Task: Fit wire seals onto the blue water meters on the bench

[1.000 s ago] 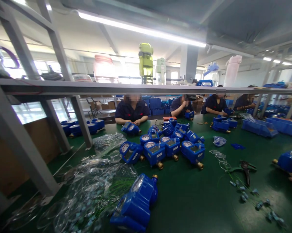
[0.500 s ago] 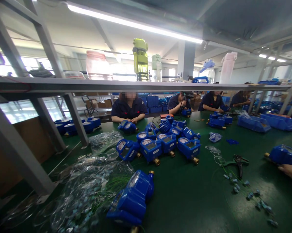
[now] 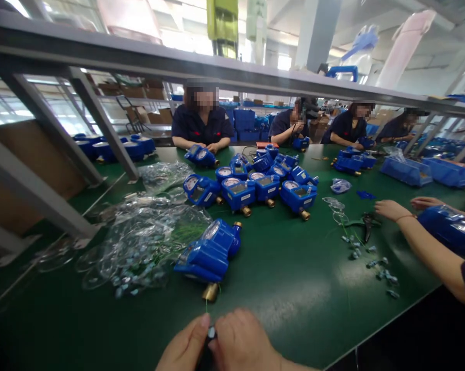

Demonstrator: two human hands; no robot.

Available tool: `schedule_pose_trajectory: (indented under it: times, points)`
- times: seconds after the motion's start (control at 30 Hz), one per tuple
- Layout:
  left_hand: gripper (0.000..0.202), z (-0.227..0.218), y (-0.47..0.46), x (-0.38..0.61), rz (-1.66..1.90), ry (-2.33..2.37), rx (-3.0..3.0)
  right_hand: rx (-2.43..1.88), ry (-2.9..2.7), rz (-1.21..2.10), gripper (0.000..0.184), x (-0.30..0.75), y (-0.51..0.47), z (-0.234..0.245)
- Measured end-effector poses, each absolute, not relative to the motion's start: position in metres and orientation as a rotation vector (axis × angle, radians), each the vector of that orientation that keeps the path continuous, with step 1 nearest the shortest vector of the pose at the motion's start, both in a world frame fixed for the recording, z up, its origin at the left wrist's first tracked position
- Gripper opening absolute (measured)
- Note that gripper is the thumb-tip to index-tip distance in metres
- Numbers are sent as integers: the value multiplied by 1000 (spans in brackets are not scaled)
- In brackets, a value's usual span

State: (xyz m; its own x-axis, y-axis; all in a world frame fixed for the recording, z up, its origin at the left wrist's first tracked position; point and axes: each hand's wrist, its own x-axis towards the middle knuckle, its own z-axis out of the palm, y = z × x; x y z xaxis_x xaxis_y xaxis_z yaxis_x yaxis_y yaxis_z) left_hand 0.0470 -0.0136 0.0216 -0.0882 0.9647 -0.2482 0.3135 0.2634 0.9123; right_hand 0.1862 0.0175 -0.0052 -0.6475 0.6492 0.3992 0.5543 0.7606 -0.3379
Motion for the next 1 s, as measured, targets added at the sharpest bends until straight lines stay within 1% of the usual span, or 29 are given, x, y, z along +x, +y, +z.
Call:
schedule_pose_trajectory:
  times: [0.07,0.1,0.17,0.2,0.23,0.33,0.37,0.4,0.43,0.47,0.53,0.6,0.63,0.67,0.7,0.73,0.83,0.87,0.9,0.93,1.0]
  points:
    - [47,24,-16,50,855,1562,1138,-759,-2554,-8,13,195,18,2]
    - [46,26,-16,52,855,1546,1113,-698,-2605,-62,13,200,20,6]
    - [45,30,-17,55,855,1533,1101,-598,-2667,-48,12,204,26,11]
    - [45,32,-17,56,848,1537,1117,-572,-2668,33,13,204,28,12]
    - [44,34,-17,57,843,1543,1143,-597,-2640,204,16,202,30,11]
    - [43,36,-16,55,839,1575,1273,-861,-2392,905,30,189,29,8]
    - [43,36,-14,54,840,1591,1315,-951,-2305,1101,34,184,27,7]
    - [43,35,-13,52,842,1607,1343,-1014,-2253,1219,36,181,26,6]
    - [43,34,-12,50,839,1616,1355,-1054,-2248,1224,37,180,25,7]
    - [43,33,-11,49,833,1615,1346,-1069,-2285,1122,34,180,24,8]
    - [44,33,-9,47,820,1598,1284,-1015,-2410,727,25,187,25,10]
    - [45,33,-7,49,806,1591,1229,-831,-2537,276,18,195,28,11]
    - [46,33,-7,50,795,1592,1223,-731,-2583,157,17,197,30,11]
    - [47,34,-7,52,791,1591,1233,-672,-2609,133,18,199,31,11]
    - [46,35,-6,53,793,1588,1256,-690,-2604,203,19,198,32,11]
    - [45,35,-6,54,798,1588,1288,-773,-2569,355,22,196,33,11]
    - [42,36,-4,52,812,1620,1384,-1098,-2359,1063,33,186,32,12]
    - [41,36,-3,51,815,1632,1397,-1138,-2304,1217,34,184,32,12]
    - [41,36,-2,50,818,1633,1386,-1136,-2294,1228,32,183,31,12]
    - [41,36,-2,49,828,1621,1352,-1101,-2332,1096,29,183,31,12]
    - [43,35,-1,48,865,1578,1232,-965,-2448,573,21,188,32,12]
